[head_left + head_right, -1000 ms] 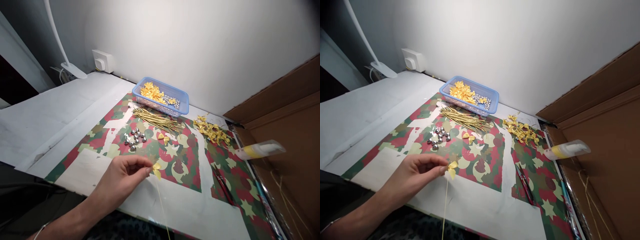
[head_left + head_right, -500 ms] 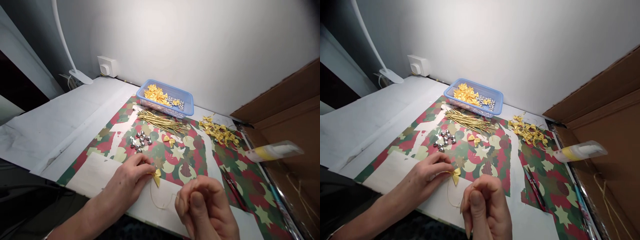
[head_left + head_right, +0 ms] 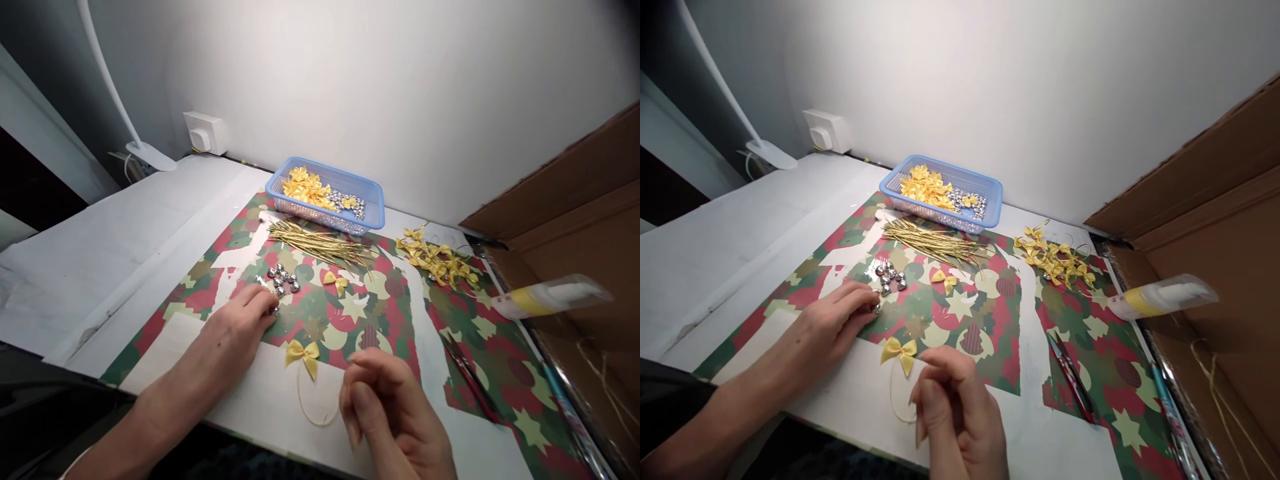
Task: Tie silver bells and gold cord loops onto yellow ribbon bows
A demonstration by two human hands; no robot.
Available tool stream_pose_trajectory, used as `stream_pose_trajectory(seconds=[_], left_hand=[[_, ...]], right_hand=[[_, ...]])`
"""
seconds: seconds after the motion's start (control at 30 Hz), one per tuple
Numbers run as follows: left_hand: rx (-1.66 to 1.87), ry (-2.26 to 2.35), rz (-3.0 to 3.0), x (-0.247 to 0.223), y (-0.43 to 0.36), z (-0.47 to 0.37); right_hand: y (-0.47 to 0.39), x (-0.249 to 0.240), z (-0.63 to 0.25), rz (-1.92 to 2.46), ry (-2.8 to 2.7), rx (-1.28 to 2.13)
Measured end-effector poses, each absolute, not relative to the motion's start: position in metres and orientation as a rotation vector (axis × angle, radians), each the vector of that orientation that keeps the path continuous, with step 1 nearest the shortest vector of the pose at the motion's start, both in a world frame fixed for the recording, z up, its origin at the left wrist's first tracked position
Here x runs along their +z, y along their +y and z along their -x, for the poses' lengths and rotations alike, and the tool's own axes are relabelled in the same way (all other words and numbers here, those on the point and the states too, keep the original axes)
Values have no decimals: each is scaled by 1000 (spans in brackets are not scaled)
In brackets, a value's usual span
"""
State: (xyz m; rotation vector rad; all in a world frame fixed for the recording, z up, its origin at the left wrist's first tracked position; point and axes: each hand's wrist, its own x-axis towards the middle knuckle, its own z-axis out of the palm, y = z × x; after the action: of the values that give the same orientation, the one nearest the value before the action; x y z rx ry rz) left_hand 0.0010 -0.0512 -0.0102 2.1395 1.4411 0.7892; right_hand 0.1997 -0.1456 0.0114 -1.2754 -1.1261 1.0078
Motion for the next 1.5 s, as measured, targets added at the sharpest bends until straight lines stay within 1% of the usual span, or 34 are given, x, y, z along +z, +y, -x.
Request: stream_pose_trajectory(seconds=[0.07, 0.17, 0.27, 0.43, 0.67, 0.87, 1.03, 1.17, 1.4, 1.5], left_hand=[[813, 1389, -2014, -4, -60, -5], [885, 1127, -1447, 6, -74, -14], [912, 991, -1114, 10, -83, -24], [958, 1083, -1043, 7, -87, -29], [1024, 1135, -1206, 3, -99, -28], [1080, 1114, -1476, 1, -102, -29], [1105, 897, -1800, 1, -98, -26], [1102, 805, -1890, 2, -96, -25], [1027, 534, -2081, 17, -86, -21], [964, 547, -2108, 20, -84, -18]], right_hand=[[-141, 8, -200, 1309, -1256, 910], [-135, 4, -196, 1338, -1415, 807], [-135, 3, -190, 1370, -1486, 733], [-138, 4, -186, 1412, -1578, 640], [-140, 1, -186, 1415, -1588, 611], [-143, -2, -180, 1400, -1318, 838], [-140, 3, -187, 1272, -1164, 1163], [-138, 9, -193, 1234, -1053, 1374], [-133, 14, -202, 1178, -1110, 1607], [-131, 14, -206, 1121, -1072, 1688]])
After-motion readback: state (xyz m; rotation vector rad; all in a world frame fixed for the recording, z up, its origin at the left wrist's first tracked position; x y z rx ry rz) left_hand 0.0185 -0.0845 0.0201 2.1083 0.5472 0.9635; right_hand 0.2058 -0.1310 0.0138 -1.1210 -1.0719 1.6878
